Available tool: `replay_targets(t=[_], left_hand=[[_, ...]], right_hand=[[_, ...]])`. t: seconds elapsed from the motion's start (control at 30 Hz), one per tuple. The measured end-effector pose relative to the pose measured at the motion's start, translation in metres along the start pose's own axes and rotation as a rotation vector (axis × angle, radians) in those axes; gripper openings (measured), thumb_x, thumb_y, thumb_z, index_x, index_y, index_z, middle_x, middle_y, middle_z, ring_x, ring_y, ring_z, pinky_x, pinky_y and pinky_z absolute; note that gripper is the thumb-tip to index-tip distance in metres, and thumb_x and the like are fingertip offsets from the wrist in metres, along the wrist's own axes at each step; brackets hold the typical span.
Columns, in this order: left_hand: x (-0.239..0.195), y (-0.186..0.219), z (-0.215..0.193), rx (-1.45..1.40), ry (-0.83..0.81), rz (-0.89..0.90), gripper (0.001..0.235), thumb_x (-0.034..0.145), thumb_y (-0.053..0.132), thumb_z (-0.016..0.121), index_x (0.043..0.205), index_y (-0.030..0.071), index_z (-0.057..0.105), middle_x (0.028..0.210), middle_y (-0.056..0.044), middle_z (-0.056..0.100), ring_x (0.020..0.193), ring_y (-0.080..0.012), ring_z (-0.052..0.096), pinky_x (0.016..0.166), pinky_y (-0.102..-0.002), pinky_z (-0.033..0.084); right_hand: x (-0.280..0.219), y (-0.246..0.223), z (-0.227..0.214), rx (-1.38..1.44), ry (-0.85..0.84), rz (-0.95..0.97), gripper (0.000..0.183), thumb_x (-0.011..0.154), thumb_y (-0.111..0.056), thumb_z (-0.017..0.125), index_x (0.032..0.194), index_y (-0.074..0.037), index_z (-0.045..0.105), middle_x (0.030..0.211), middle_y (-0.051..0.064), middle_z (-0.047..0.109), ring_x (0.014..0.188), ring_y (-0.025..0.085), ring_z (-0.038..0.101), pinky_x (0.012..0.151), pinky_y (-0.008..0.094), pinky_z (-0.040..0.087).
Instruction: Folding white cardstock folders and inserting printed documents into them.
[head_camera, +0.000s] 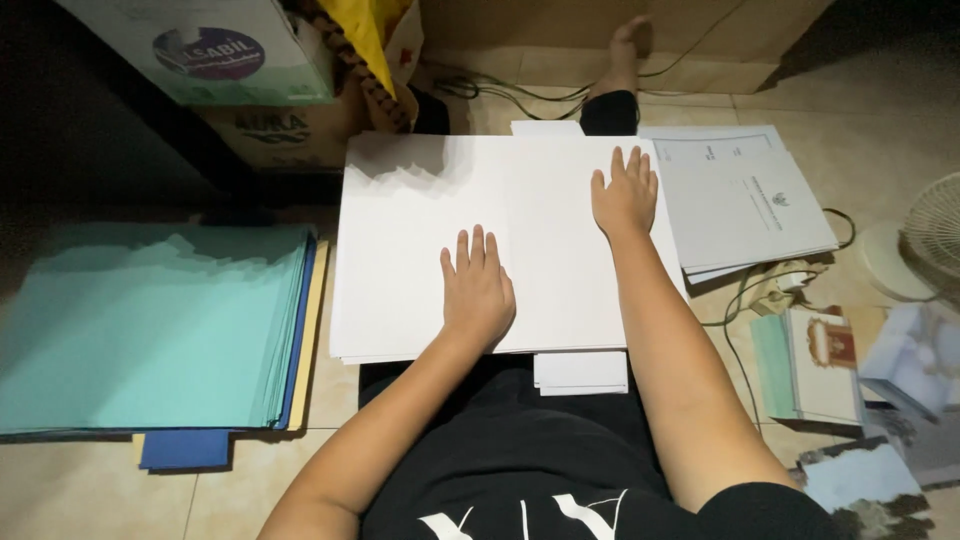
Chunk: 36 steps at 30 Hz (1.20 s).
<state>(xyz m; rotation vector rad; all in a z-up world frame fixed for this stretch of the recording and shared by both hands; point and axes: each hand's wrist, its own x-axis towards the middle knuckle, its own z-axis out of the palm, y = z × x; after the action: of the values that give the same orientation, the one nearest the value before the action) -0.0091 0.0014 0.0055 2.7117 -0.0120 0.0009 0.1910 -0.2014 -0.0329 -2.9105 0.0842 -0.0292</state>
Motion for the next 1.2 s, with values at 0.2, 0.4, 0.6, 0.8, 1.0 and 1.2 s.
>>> replay_targets(t=[0.2, 0.4, 0.6, 0.8, 1.0, 1.2], left_hand=[[-0.001, -0.013, 0.029, 0.174, -0.196, 0.344, 0.064, 0.104, 0.035, 0.025, 0.160, 0.005, 0.029, 0.167, -0.022, 0.025, 0.156, -0.0402, 0.017, 0.122, -0.063, 0.009], [-0.011, -0.007, 0.035, 0.198, -0.240, 0.303, 0.064, 0.106, 0.037, 0.021, 0.162, 0.009, 0.024, 0.169, -0.020, 0.019, 0.157, -0.0369, 0.013, 0.123, -0.061, 0.008], [0.064, -0.001, 0.023, 0.273, -0.201, 0.168, 0.063, 0.107, 0.036, 0.021, 0.163, 0.007, 0.023, 0.170, -0.019, 0.018, 0.158, -0.0337, 0.013, 0.125, -0.059, 0.007], [0.127, -0.008, 0.030, 0.250, -0.131, 0.038, 0.064, 0.107, 0.034, 0.016, 0.162, 0.001, 0.021, 0.170, -0.021, 0.016, 0.159, -0.0324, 0.011, 0.125, -0.058, 0.004], [0.063, 0.010, 0.020, 0.252, -0.215, 0.120, 0.066, 0.106, 0.035, 0.016, 0.161, -0.003, 0.019, 0.169, -0.024, 0.015, 0.159, -0.0351, 0.010, 0.125, -0.057, 0.005], [-0.004, 0.008, 0.030, 0.250, -0.300, 0.255, 0.070, 0.105, 0.040, 0.016, 0.161, -0.001, 0.018, 0.169, -0.024, 0.014, 0.158, -0.0372, 0.011, 0.125, -0.059, 0.006]], right_hand=[[-0.009, 0.000, -0.009, -0.006, -0.026, 0.063, 0.061, 0.110, -0.044, 0.033, 0.162, -0.012, 0.033, 0.169, 0.017, 0.022, 0.157, 0.029, 0.018, 0.127, 0.045, 0.014], [-0.010, -0.001, -0.011, -0.023, -0.024, 0.056, 0.062, 0.110, -0.044, 0.033, 0.162, -0.010, 0.033, 0.168, 0.019, 0.023, 0.156, 0.031, 0.018, 0.126, 0.046, 0.014], [-0.017, -0.006, -0.022, -0.010, -0.047, 0.061, 0.062, 0.110, -0.041, 0.032, 0.162, -0.008, 0.031, 0.168, 0.021, 0.022, 0.157, 0.032, 0.017, 0.126, 0.046, 0.013], [-0.016, -0.008, -0.024, 0.003, -0.049, 0.070, 0.061, 0.110, -0.040, 0.032, 0.162, -0.008, 0.032, 0.168, 0.020, 0.023, 0.157, 0.032, 0.019, 0.126, 0.045, 0.014], [-0.014, -0.004, -0.021, -0.016, -0.044, 0.056, 0.062, 0.109, -0.041, 0.032, 0.162, -0.008, 0.032, 0.168, 0.020, 0.023, 0.156, 0.033, 0.020, 0.126, 0.047, 0.015], [-0.014, -0.002, -0.019, -0.012, -0.045, 0.055, 0.063, 0.109, -0.042, 0.032, 0.162, -0.008, 0.031, 0.168, 0.020, 0.022, 0.156, 0.033, 0.018, 0.126, 0.048, 0.014]])
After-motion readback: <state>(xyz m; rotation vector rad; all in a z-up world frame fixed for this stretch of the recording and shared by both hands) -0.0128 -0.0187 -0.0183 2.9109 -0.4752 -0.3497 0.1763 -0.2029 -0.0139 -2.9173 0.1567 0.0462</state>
